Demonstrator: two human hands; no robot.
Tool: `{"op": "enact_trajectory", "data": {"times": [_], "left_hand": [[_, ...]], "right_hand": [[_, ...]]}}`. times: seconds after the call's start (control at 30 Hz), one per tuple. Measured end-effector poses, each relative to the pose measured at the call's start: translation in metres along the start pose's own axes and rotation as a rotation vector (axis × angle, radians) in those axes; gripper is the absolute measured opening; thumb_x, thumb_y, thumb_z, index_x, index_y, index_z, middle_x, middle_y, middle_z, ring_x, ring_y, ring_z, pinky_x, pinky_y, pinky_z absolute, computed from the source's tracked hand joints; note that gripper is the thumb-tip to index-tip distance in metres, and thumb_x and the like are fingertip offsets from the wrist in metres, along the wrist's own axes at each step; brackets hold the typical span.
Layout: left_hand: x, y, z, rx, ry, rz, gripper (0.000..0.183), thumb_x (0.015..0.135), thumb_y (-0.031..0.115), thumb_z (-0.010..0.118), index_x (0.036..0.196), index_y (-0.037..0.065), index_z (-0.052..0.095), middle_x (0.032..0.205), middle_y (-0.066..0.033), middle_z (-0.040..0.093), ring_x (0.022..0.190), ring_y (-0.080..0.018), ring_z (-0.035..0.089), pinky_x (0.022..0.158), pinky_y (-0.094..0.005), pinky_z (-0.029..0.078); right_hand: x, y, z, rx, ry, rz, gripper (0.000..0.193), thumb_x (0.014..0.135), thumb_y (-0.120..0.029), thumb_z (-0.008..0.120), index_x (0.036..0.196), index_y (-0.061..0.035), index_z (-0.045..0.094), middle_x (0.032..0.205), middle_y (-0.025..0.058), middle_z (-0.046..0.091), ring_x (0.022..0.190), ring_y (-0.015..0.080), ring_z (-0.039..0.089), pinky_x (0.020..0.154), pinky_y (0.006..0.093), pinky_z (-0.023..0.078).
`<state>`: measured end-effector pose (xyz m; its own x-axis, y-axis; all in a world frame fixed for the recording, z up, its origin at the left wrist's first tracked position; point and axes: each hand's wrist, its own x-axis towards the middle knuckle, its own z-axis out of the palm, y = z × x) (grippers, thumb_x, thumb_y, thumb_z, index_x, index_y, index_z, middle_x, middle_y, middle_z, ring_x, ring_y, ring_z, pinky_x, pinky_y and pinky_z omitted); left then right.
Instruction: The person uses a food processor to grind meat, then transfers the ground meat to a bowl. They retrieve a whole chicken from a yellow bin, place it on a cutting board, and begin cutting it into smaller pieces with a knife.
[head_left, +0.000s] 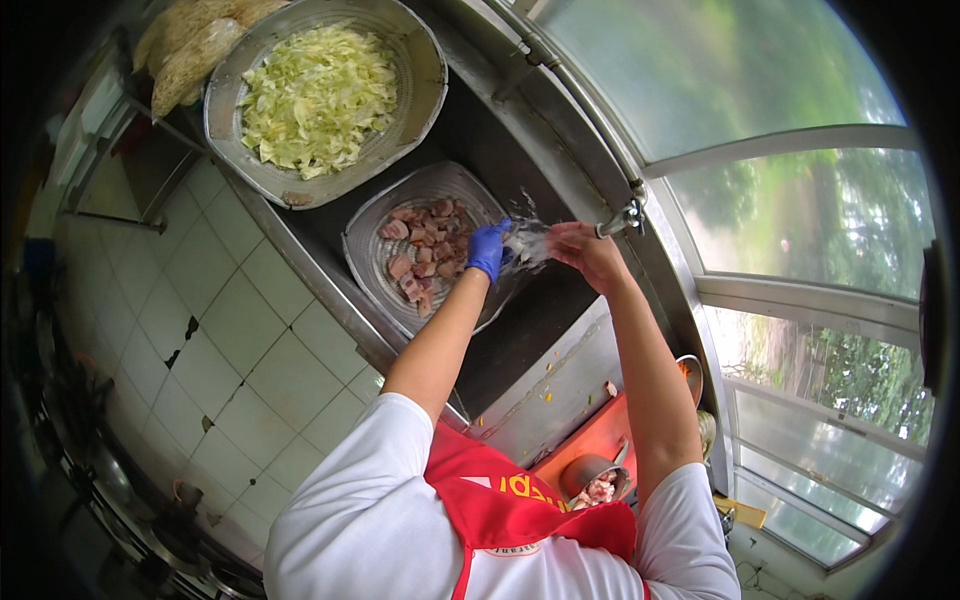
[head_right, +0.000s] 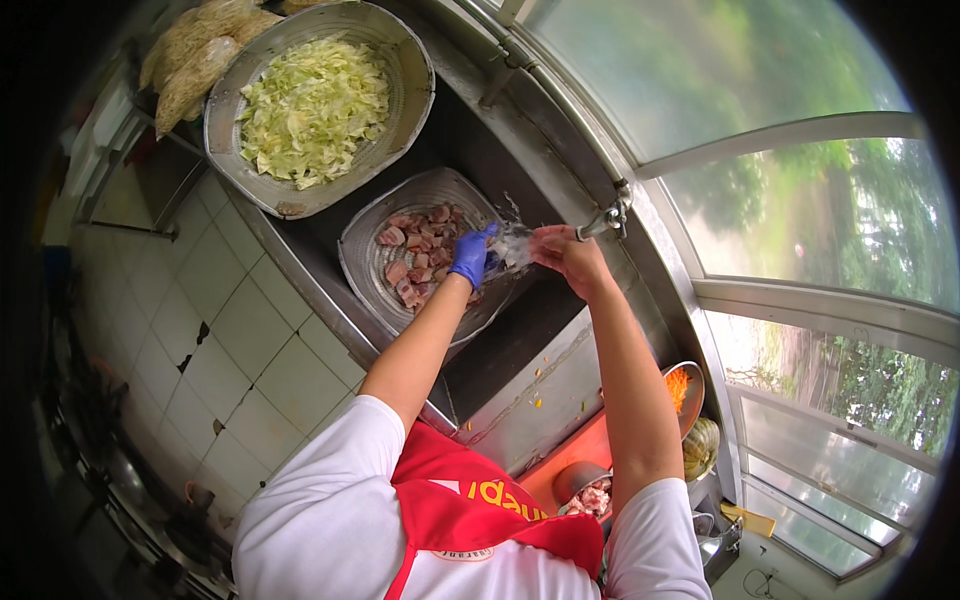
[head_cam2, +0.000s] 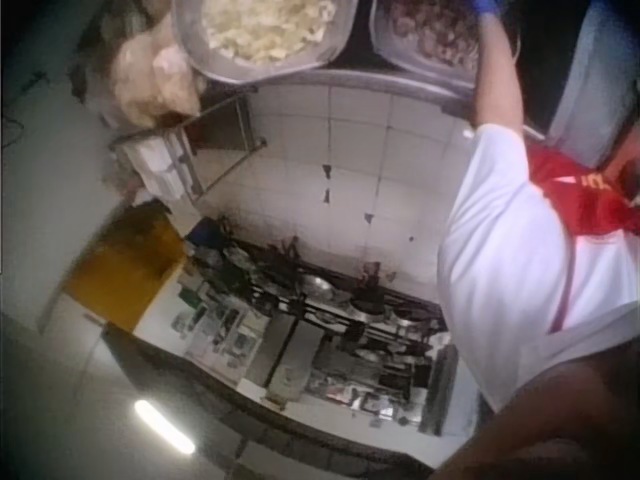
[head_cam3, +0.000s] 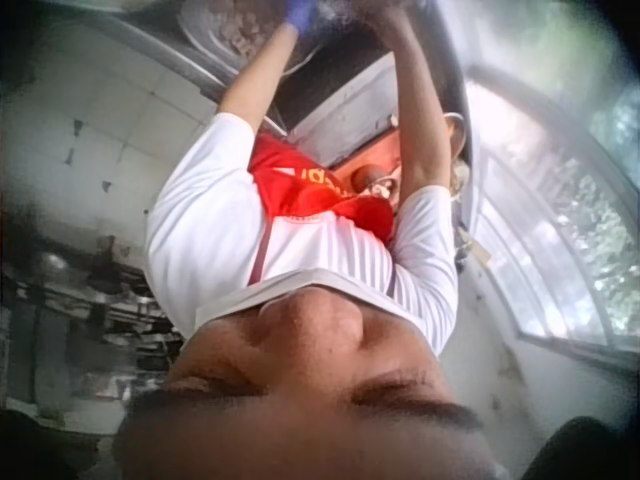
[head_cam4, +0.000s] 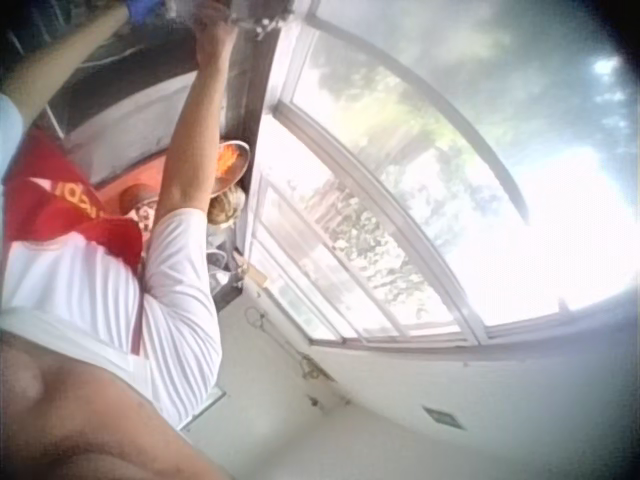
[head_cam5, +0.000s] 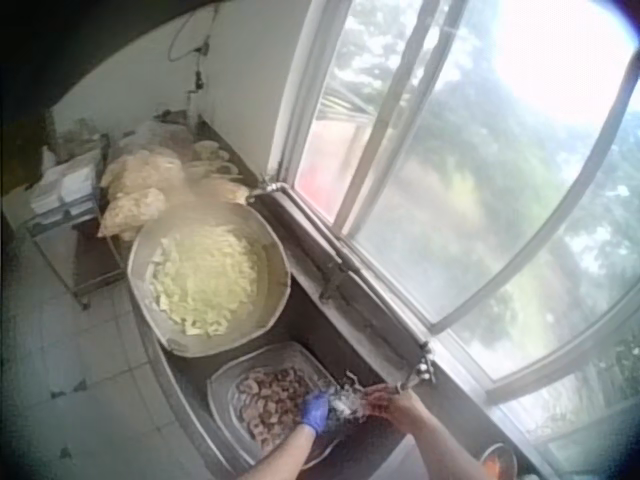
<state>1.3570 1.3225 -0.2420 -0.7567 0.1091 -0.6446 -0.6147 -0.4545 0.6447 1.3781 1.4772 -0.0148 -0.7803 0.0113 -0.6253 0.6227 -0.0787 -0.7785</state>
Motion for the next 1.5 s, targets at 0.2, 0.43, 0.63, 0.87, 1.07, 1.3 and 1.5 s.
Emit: {"op": "enact_trajectory", "data": {"times": [0.2,0.43,0.63,0.87,1.07,1.3,1.5], "left_hand": [[-0.008,-0.008,-0.004,-0.241,-0.314,-0.418,0.029,0.101,0.031,0.064,0.121,0.01,0.07,0.104,-0.0084,0.074,0.093,-0.0233,0.071,0.083,-0.0398,0.059],[0.006,-0.009,-0.001,0.782,-0.209,0.543,0.029,0.095,0.016,0.066,0.118,0.0,0.073,0.105,-0.0096,0.077,0.09,-0.0214,0.071,0.085,-0.0363,0.057],[-0.081,0.009,0.021,1.003,-0.24,0.465,0.035,0.088,0.031,0.074,0.106,0.001,0.077,0.107,-0.0231,0.075,0.095,-0.0368,0.074,0.082,-0.0453,0.055],[-0.173,-0.015,0.032,0.877,-0.332,0.759,0.025,0.083,0.018,0.084,0.105,0.005,0.081,0.091,-0.0161,0.071,0.088,-0.0346,0.067,0.083,-0.0423,0.051],[-0.225,-0.024,0.148,0.901,-0.788,0.909,0.031,0.083,0.014,0.085,0.112,0.004,0.079,0.098,-0.0142,0.065,0.082,-0.0268,0.065,0.08,-0.0399,0.054],[-0.203,-0.1,0.252,0.901,-0.949,0.885,0.026,0.085,0.009,0.082,0.111,0.006,0.08,0.101,-0.0138,0.07,0.089,-0.026,0.072,0.08,-0.0358,0.057],[-0.176,-0.134,0.26,1.114,-0.933,1.009,0.036,0.081,0.018,0.086,0.113,0.003,0.078,0.107,-0.0164,0.071,0.095,-0.0325,0.071,0.088,-0.0406,0.056]], "right_hand": [[-0.002,0.013,0.001,0.056,-0.017,-0.06,0.025,0.1,-0.005,0.062,0.123,0.0006,0.064,0.117,0.0118,0.071,0.105,0.0237,0.071,0.099,0.0391,0.058],[-0.019,0.006,0.016,0.022,0.036,-0.095,0.033,0.097,-0.006,0.065,0.13,-0.0011,0.065,0.124,0.0102,0.069,0.108,0.0192,0.067,0.098,0.0348,0.055],[-0.073,0.067,-0.03,-0.399,0.327,-0.065,0.026,0.103,-0.016,0.063,0.121,-0.0011,0.075,0.107,0.0055,0.077,0.105,0.0154,0.066,0.101,0.031,0.049],[-0.223,0.172,-0.016,-0.818,0.385,-0.463,0.063,0.082,0.011,0.056,0.143,-0.0064,0.054,0.147,0.0265,0.046,0.137,0.044,0.047,0.111,0.0453,0.045],[-0.313,0.241,0.023,-0.681,0.579,-0.394,0.045,0.083,0.01,0.056,0.126,-0.0004,0.062,0.141,0.0281,0.047,0.129,0.0454,0.054,0.108,0.0476,0.049],[-0.396,0.246,0.034,-0.686,1.027,-0.341,0.034,0.087,-0.004,0.067,0.121,-0.0022,0.064,0.124,0.0196,0.059,0.111,0.041,0.062,0.097,0.0501,0.05],[-0.475,0.282,0.022,-0.906,1.141,-0.123,0.032,0.087,-0.017,0.073,0.116,-0.0064,0.065,0.113,0.0136,0.062,0.109,0.0354,0.058,0.101,0.0504,0.042]]}}
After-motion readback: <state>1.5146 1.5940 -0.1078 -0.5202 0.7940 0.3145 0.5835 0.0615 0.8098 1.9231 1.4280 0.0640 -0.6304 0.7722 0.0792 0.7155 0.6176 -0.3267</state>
